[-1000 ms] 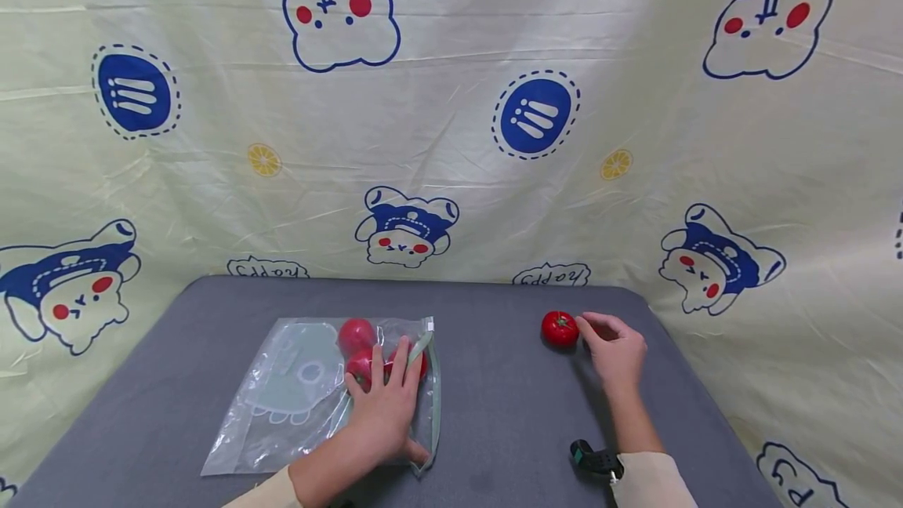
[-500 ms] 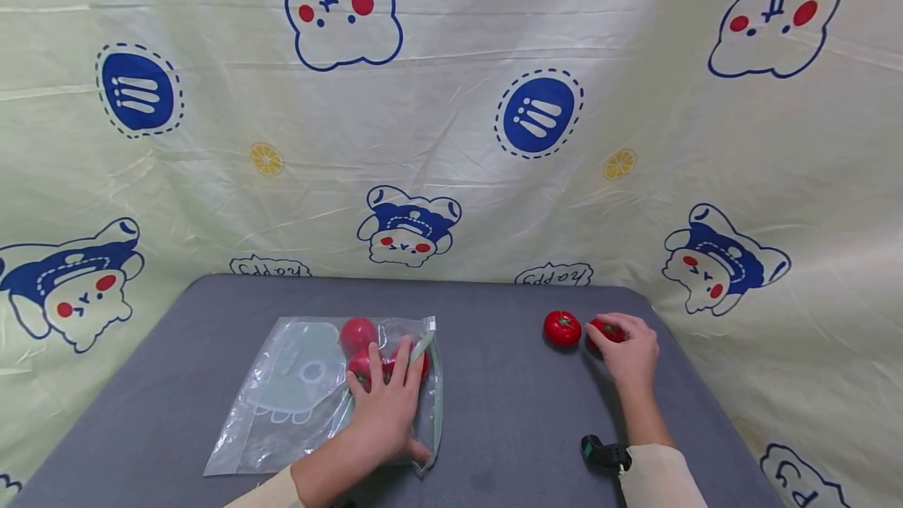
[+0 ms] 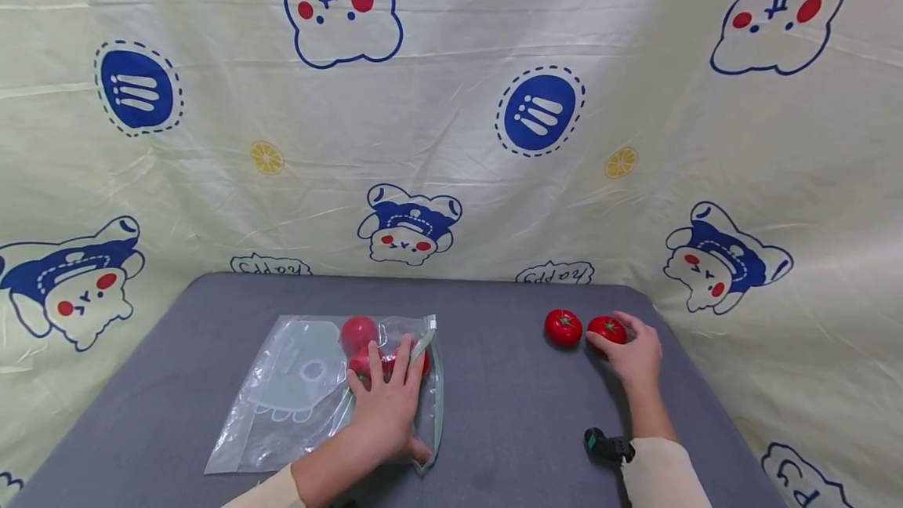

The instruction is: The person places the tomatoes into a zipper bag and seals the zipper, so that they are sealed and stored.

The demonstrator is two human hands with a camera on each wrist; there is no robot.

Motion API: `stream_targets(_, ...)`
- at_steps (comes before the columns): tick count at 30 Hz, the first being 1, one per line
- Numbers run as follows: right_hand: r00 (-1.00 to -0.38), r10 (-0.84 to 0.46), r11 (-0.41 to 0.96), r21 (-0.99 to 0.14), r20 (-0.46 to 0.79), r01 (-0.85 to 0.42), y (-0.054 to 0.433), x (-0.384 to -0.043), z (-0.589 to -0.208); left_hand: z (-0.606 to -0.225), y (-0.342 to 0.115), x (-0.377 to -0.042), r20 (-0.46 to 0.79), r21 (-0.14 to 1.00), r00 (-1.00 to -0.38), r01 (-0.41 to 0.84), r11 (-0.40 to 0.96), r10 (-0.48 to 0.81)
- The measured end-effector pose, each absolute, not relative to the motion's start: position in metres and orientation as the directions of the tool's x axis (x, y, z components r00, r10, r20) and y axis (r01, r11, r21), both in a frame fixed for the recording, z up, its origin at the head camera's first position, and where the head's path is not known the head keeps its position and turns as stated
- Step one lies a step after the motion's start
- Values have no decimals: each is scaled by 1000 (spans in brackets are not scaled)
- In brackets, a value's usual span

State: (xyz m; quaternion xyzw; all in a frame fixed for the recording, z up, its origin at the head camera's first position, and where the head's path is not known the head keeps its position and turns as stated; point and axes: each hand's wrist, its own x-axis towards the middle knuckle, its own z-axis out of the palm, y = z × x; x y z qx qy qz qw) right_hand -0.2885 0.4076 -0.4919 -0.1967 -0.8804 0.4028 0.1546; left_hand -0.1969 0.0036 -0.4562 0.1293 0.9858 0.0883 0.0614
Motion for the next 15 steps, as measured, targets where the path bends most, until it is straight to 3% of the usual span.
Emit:
stream_targets(9, -865, 501, 484, -824, -15, 295, 409, -291, -497, -455, 5, -198, -109, 181, -958, 244, 953, 266)
stream_targets(15, -853, 521, 452, -837, -34, 309, 407, -292, -498, -456, 4, -199, -108, 185, -959, 241, 953, 264)
